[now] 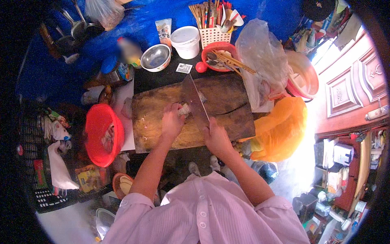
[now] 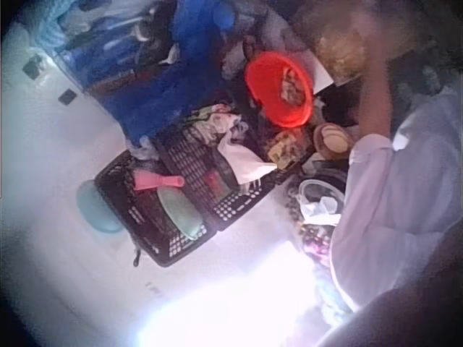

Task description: The person slices pieces of raw meat on a wooden cutting board using a cleaver. After cutting, the person carries the board and knife outside to a water tap, washes the knife and the board, and returns to the indoor workspace.

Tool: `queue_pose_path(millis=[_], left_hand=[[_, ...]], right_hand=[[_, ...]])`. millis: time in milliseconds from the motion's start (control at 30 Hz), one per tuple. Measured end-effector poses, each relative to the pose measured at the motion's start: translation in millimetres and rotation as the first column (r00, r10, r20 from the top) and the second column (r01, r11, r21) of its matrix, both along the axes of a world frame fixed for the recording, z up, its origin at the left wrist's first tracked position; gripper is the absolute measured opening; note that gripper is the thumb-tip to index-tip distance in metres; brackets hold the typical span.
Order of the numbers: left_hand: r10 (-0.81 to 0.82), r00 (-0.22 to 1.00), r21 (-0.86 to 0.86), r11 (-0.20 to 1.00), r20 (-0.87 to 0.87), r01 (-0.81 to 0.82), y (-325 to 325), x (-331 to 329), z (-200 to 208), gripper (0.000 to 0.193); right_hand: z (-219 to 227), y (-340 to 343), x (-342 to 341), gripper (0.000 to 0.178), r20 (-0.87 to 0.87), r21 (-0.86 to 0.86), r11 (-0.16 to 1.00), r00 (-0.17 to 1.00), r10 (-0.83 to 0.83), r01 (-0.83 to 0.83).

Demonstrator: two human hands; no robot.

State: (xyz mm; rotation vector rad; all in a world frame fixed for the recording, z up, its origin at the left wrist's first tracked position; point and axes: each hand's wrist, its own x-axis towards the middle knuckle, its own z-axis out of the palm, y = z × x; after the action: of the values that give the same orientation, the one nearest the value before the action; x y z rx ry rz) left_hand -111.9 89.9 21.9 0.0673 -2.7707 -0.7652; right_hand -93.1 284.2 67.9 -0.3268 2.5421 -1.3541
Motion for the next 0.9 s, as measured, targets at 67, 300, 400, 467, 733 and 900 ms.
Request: queue_pose_path(millis=[67,300,400,467,733,900], left_hand=[[-0.018,0.994,-0.043,0.999,-0.109,0.013,4,8,6,0.032],[-0.132,0.98,-0.042,0.991,-0.15,0.127,-39,33,6,0.024],[-0.032,0.979,0.132,0.99,-0.203,0.059,-41,36,3,0.02],[0.066,0.982,0.289,0.957,-0.18,-0.011,-42,36,-2,0.017],[0.274,0.96,0.575,0.795,-0.053,-0.195,-35,22,-18,0.025],[0.267,0.957,0.283,0.932,-0.109,-0.228,-41,21,-27,0.025]], right_hand=[[3,2,-1,0.023,-0.004,0.037,0.999,1.0,0.013,-0.013],[0,0,2,0.024,-0.026,0.064,0.992,0.994,0.108,-0.106],[4,-7,1,0.026,0.005,0.163,0.963,0.976,0.219,-0.216],[1,-10,0,0.027,-0.074,0.196,0.945,0.957,0.28,-0.262],[-3,-16,-8,0.023,-0.149,0.311,0.905,0.926,0.347,-0.289],[6,-7,-12,0.026,-0.122,0.397,0.843,0.889,0.441,-0.363]])
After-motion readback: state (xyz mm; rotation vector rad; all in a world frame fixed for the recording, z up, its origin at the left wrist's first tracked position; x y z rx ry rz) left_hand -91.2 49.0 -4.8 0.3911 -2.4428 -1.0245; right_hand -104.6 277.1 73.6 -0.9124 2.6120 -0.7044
